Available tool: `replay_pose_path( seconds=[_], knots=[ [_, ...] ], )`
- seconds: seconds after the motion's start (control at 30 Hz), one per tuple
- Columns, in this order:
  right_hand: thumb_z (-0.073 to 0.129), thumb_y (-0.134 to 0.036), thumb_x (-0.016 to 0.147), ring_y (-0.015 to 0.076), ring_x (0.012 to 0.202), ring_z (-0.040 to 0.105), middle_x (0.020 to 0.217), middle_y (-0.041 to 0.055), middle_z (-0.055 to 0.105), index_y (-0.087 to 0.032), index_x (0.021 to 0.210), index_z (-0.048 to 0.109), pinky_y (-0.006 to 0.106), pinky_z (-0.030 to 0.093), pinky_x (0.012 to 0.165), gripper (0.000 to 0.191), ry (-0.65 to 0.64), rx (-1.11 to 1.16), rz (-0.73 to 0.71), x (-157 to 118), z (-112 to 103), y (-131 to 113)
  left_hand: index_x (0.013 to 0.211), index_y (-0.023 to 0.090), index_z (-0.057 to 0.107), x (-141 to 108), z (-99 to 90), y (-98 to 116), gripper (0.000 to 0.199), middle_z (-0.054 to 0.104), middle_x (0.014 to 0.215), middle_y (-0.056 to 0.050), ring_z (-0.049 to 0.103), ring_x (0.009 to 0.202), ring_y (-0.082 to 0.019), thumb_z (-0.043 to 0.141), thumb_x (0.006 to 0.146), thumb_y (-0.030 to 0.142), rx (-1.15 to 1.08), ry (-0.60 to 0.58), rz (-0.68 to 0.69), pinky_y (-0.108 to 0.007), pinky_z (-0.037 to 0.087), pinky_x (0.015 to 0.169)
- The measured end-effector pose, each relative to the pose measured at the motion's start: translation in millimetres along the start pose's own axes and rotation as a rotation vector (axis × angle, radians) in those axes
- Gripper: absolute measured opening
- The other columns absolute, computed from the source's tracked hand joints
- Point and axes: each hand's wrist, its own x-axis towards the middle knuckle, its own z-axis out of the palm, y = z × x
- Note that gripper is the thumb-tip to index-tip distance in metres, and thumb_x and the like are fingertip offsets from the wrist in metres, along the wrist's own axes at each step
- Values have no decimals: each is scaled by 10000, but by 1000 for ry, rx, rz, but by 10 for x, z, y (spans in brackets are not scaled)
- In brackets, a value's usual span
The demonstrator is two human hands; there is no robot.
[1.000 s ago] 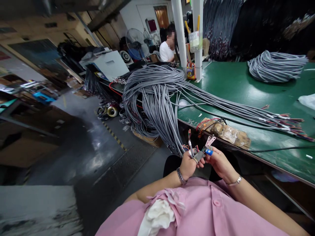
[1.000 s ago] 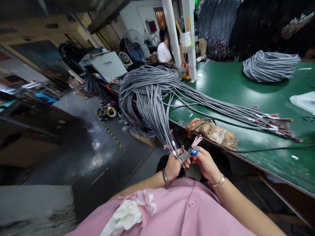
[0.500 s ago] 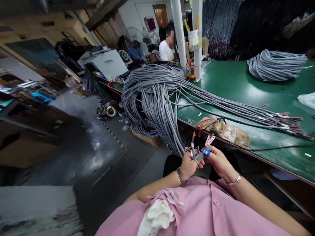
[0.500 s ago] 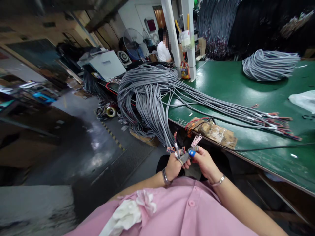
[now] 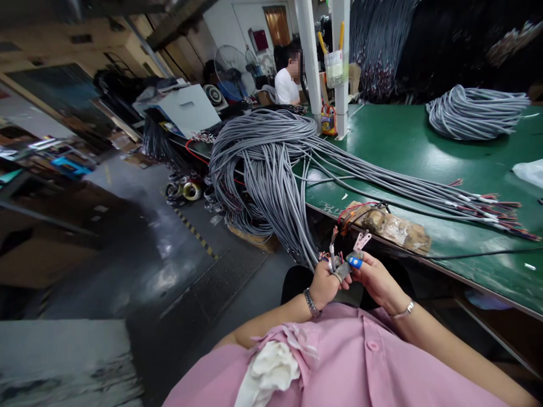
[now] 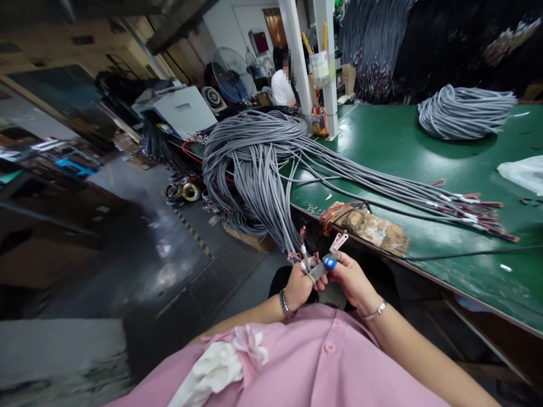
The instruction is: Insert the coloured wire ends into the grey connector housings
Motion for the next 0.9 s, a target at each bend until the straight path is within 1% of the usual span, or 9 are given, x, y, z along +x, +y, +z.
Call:
replay_pose_path(
  seconds=[0.07, 0.13, 0.37, 0.43, 0.57, 0.7, 0.77, 0.83, 0.9],
  knots=[
    [668, -324, 792, 143, 556, 523, 605, 7, 569, -178, 774, 533, 287, 360, 568, 199, 51, -37, -7, 9, -5, -1, 658, 108, 585, -2, -1, -14, 423, 613, 582, -63, 555, 453, -101, 582, 824, 497, 4, -12, 5, -187, 382, 432],
    [683, -312, 776, 139, 552, 519, 598, 1, 560, -177, 747, 526, 291, 373, 575, 209, 80, -38, -13, 20, -9, 15, 663, 107, 585, -2, -4, -21, 421, 613, 586, -63, 558, 457, -102, 577, 831, 493, -6, -7, 6, -188, 383, 434],
    [614, -290, 815, 168, 539, 554, 570, 9, 549, -181, 647, 475, 336, 424, 597, 244, -35, 125, -32, 8, 114, 9, 700, 106, 588, -5, -10, -1, 430, 615, 604, -63, 547, 458, -96, 542, 853, 504, -51, 23, 27, -182, 375, 423],
    [605, -287, 809, 172, 517, 552, 553, 11, 546, -183, 630, 460, 333, 426, 571, 252, -33, 151, -23, 13, 145, 6, 697, 104, 584, -2, -2, -1, 427, 614, 605, -64, 549, 462, -97, 542, 855, 498, -34, 5, 33, -182, 379, 427],
    [651, -265, 756, 130, 442, 495, 516, -28, 484, -183, 626, 458, 270, 385, 469, 247, 95, 163, -16, 75, 101, 58, 726, 99, 585, -7, 4, 12, 391, 602, 588, -50, 534, 441, -90, 580, 836, 474, -12, -72, 19, -180, 381, 422],
    [715, -243, 705, 63, 475, 431, 585, -47, 477, -176, 694, 539, 198, 383, 466, 188, 368, 259, 14, 163, -128, 111, 739, 100, 573, -29, -26, 41, 377, 609, 594, -48, 538, 436, -90, 596, 829, 465, -83, -30, 0, -180, 395, 424],
    [720, -319, 726, 66, 516, 449, 644, -32, 519, -183, 753, 586, 195, 412, 488, 192, 405, 307, 22, 186, -250, 92, 743, 98, 576, -25, -40, 57, 369, 610, 590, -48, 539, 433, -92, 600, 830, 457, -132, -20, -4, -179, 393, 418],
    [666, -481, 770, 87, 586, 498, 739, 5, 580, -187, 805, 624, 216, 457, 544, 299, 351, 335, 31, 193, -320, 34, 745, 96, 582, -8, -36, 75, 360, 606, 581, -46, 534, 426, -91, 602, 831, 446, -174, -18, 1, -178, 386, 410],
    [573, -616, 793, 105, 636, 522, 811, 33, 607, -186, 846, 647, 235, 478, 584, 440, 258, 320, 19, 194, -328, -50, 741, 95, 585, 16, -7, 97, 358, 605, 580, -45, 533, 425, -89, 600, 834, 441, -188, -15, 8, -175, 381, 408]
  ],
)
